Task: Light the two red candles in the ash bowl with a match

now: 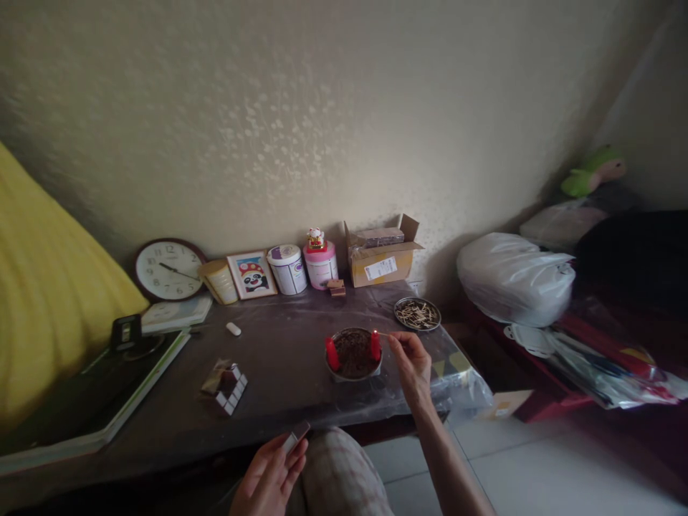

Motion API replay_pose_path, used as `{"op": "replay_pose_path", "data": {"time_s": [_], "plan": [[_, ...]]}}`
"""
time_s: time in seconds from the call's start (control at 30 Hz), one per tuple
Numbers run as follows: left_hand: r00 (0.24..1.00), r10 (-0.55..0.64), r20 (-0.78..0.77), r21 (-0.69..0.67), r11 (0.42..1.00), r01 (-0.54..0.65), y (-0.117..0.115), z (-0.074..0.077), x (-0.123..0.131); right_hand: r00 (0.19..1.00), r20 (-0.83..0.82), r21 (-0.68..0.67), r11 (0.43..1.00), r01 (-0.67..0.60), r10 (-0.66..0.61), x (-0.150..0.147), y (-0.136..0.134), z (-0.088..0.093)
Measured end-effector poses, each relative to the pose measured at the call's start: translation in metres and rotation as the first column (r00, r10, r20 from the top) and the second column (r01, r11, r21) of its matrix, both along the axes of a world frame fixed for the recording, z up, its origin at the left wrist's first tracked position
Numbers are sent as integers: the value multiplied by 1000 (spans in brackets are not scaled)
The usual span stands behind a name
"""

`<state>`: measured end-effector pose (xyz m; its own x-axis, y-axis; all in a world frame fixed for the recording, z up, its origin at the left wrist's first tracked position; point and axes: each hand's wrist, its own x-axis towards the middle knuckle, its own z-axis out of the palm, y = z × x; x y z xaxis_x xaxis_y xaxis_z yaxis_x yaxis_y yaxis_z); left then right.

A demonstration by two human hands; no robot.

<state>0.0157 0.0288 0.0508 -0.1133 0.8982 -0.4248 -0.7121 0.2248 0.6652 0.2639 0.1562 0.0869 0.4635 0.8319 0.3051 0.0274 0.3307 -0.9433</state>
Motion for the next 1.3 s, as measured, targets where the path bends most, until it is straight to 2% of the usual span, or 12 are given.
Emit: {"op": "replay_pose_path", "data": {"time_s": [0.77, 0.97, 1.17, 1.3], "plan": [[1000, -19, -4, 3, 1000, 19, -2, 0, 0, 1000, 13, -3, 1000, -7, 7, -1, 0, -4], [1000, -2, -23, -1, 1000, 1, -2, 4, 3, 999, -35, 3, 1000, -12, 12, -3, -1, 1], [996, 7, -87, -9, 1000, -8, -3, 0, 0, 996, -87, 18, 1000, -17, 19, -5, 0, 2], [999, -5, -52, 2, 1000, 5, -3, 1, 0, 993, -115, 28, 999, -26, 29, -5, -1, 3]]}}
